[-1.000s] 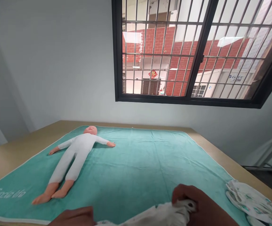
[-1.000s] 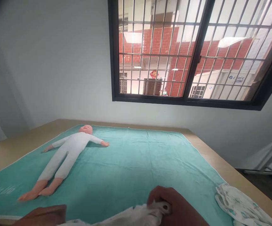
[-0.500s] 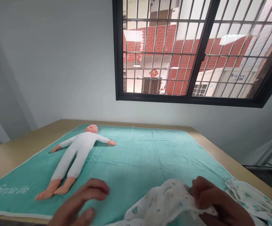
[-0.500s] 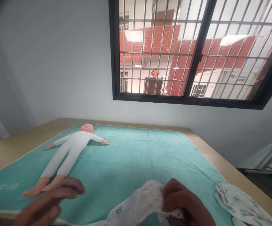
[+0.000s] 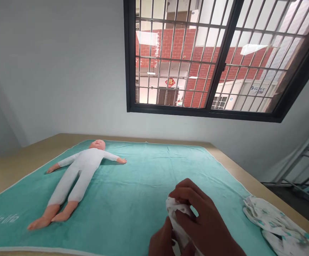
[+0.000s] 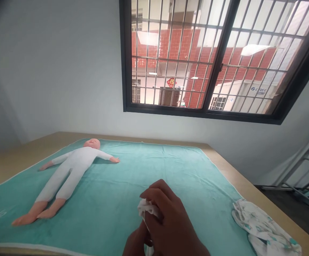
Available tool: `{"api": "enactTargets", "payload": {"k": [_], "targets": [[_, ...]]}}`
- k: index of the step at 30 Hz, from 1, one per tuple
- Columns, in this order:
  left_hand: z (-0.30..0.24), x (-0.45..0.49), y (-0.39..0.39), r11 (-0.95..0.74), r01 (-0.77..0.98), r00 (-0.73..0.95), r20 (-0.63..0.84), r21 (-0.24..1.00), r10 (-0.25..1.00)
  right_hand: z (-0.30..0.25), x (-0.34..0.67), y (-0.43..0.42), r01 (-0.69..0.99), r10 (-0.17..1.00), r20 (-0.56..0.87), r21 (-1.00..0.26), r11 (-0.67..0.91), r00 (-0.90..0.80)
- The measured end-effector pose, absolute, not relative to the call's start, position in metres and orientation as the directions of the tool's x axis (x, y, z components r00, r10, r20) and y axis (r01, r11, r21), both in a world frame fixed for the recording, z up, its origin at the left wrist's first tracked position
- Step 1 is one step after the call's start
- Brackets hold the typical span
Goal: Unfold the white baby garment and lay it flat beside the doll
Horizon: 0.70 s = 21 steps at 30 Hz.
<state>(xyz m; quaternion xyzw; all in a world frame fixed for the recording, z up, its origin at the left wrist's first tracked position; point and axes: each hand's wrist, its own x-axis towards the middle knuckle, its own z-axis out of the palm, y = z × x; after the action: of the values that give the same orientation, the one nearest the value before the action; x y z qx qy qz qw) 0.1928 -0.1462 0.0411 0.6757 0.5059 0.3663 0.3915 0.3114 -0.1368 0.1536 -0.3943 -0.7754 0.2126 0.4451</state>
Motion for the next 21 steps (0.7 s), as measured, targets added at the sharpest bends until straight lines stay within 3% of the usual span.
{"api": "enactTargets", "payload": {"k": [3, 6, 10, 13, 16, 18, 21], "targets": [[0.044, 0.194, -0.137, -0.064, 0.395, 0.158, 0.001, 0.917, 0.987, 0.15, 0.307, -0.136, 0.419, 0.842, 0.425, -0.733, 0.535, -0.331], [0.047, 0.192, -0.131, -0.048, 0.354, 0.175, -0.016, 0.934, 0.984, 0.143, 0.304, -0.138, 0.379, 0.841, 0.388, -0.764, 0.523, -0.378], [0.049, 0.187, -0.131, -0.02, 0.389, 0.176, -0.053, 0.921, 0.983, 0.143, 0.315, -0.139, 0.301, 0.817, 0.497, -0.763, 0.572, -0.293], [0.047, 0.163, -0.13, -0.035, 0.356, 0.231, -0.051, 0.934, 0.972, 0.15, 0.343, -0.139, 0.416, 0.818, 0.511, -0.705, 0.574, -0.263], [0.05, 0.12, -0.123, -0.046, 0.459, 0.064, 0.018, 0.887, 0.998, 0.153, 0.378, -0.142, 0.573, 0.884, 0.408, -0.678, 0.46, -0.227], [0.058, 0.09, -0.119, -0.075, 0.512, 0.037, 0.065, 0.856, 0.997, 0.15, 0.397, -0.147, 0.648, 0.932, 0.327, -0.679, 0.345, -0.154], [0.075, 0.06, -0.118, -0.173, 0.572, -0.016, 0.221, 0.802, 0.975, 0.143, 0.41, -0.154, 0.75, 0.985, 0.105, -0.638, 0.174, -0.139]]}}
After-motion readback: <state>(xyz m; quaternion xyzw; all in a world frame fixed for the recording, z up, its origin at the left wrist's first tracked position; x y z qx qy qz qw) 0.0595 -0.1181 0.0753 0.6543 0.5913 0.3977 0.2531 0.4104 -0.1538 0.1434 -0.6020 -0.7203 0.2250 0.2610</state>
